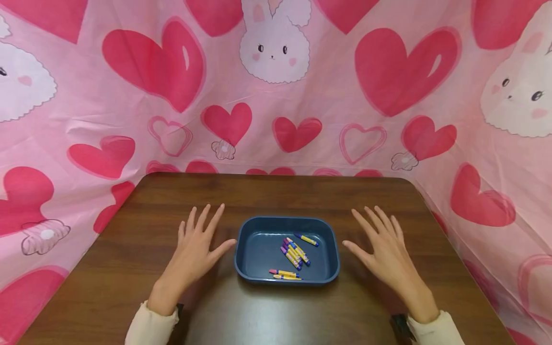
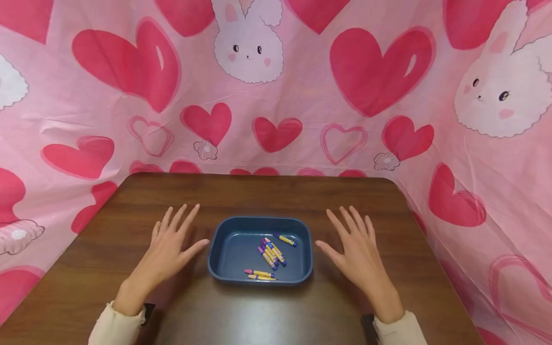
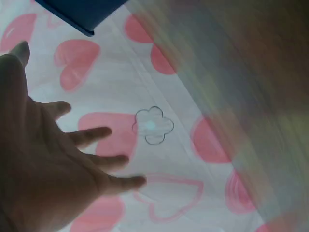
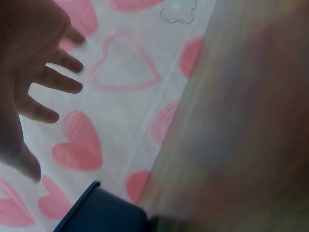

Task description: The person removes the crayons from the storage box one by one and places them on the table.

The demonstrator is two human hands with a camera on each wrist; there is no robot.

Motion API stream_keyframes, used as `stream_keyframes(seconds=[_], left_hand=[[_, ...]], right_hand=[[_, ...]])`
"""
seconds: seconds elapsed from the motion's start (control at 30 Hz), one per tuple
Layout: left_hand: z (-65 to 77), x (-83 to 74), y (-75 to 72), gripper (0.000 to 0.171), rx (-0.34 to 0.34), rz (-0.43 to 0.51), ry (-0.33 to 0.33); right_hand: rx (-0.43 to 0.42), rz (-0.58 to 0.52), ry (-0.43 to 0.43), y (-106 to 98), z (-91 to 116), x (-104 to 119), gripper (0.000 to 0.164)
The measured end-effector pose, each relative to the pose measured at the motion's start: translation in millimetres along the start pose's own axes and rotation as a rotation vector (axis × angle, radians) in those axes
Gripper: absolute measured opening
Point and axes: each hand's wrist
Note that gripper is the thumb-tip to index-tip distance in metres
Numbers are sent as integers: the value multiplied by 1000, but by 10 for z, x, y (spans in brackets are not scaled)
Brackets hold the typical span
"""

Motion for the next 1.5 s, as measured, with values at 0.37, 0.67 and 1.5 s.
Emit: stream_keyframes(seconds=[0.37,0.67,1.5], left_hand=[[18,-199,-21,71,219,155,21],[0,-53,175,49,611,560,-38],[-26,85,433,52,707,1061,-116]], right_hand=[[-3,-143,-89,66,-343,342,58],[153,-310,-80,404,-621,535,31],[418,-46,-87,788,-658,645,10]])
Point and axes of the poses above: each hand's wrist, its own z-axis away from the middle knuckle, its own y-axis out of the palm, x = y × z, and after that the axes turned 15 degrees about -y, right-handed
